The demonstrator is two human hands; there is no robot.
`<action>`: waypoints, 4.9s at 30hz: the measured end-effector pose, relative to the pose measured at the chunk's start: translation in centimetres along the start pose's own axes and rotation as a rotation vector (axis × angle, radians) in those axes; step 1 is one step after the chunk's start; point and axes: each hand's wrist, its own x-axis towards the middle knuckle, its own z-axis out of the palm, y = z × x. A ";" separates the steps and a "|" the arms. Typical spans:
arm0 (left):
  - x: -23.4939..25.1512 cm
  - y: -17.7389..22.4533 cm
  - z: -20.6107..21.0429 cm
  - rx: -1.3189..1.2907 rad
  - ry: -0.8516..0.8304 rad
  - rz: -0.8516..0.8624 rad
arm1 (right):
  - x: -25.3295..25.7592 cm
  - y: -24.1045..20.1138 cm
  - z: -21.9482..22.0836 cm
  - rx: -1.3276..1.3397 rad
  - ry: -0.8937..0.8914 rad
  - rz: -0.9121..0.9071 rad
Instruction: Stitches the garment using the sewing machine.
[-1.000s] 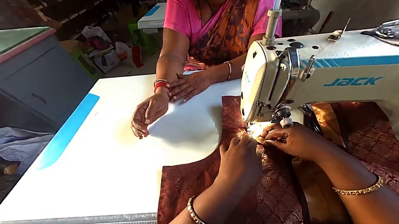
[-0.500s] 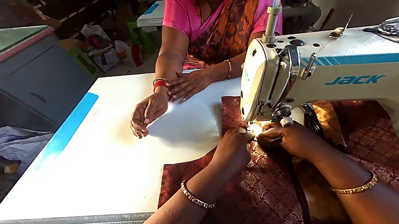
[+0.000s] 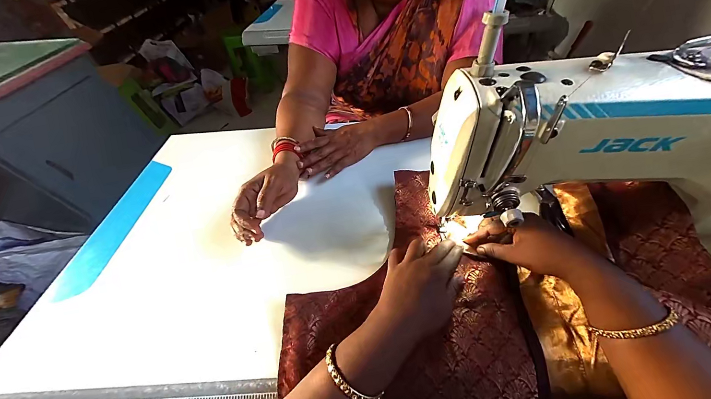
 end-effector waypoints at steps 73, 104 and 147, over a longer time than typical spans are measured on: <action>-1.1 5.8 1.1 -0.118 -0.183 -0.323 | 2.1 -0.4 2.7 0.174 0.116 0.226; -1.0 5.1 -0.5 -0.084 -0.293 -0.313 | -1.3 -3.3 1.3 -0.424 -0.068 0.013; 0.0 7.0 0.2 -0.098 -0.330 -0.342 | -1.7 -3.2 1.6 -0.254 0.016 0.104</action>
